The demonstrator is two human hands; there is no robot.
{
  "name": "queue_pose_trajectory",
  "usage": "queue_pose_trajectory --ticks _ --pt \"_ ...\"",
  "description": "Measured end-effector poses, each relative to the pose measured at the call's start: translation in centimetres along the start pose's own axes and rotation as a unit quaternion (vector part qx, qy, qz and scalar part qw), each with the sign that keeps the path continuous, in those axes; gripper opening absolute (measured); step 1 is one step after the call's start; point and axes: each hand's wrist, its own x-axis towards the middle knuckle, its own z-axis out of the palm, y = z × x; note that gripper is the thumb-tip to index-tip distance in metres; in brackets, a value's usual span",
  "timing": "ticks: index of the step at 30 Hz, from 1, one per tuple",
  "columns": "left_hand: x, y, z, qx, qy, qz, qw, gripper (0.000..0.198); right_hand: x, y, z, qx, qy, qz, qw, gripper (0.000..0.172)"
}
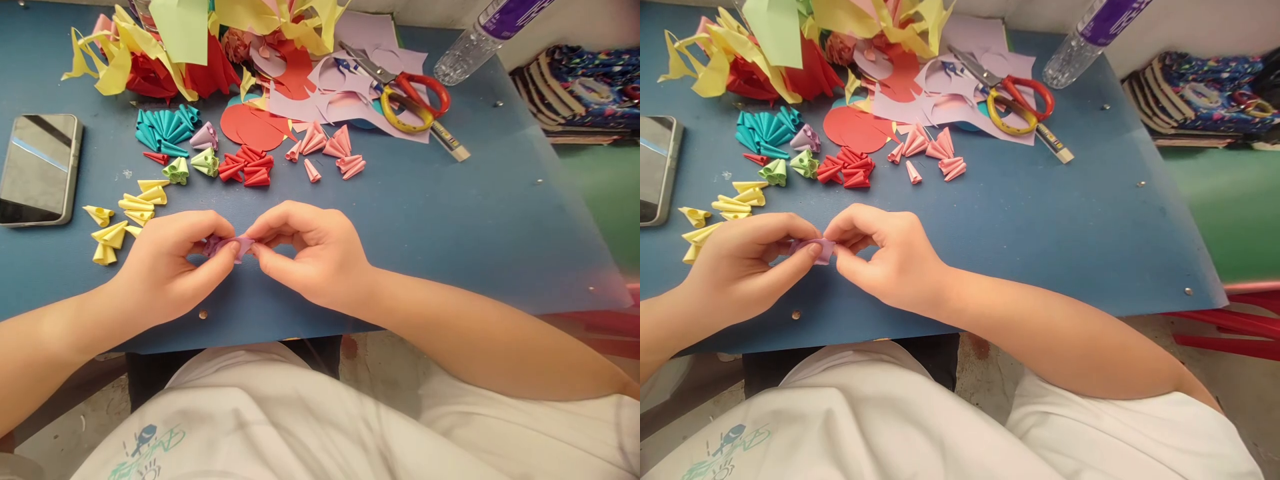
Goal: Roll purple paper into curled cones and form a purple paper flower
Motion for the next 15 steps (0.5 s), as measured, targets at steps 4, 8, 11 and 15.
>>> queue_pose_trajectory --ticks 4,8,11,15 --pt "0.06 0.24 -0.08 -0.021 0.001 -0.014 1.000 0.015 -0.04 -0.09 -0.14 0.000 0.001 -0.012 1.000 0.006" --pt "0.10 0.33 -0.22 -0.031 0.000 -0.011 0.999 0.015 -0.03 -0.30 -0.14 -0.010 -0.003 -0.034 0.999 0.004" --pt "0.11 0.28 -0.26 -0.025 0.001 0.004 1.000 0.015 0.06 -0.36 -0.12 -0.037 -0.004 -0.059 0.998 0.006" --pt "0.11 0.25 -0.27 -0.012 0.011 0.022 1.000 0.015 0.22 -0.26 -0.20 -0.061 -0.008 -0.084 0.995 0.005"
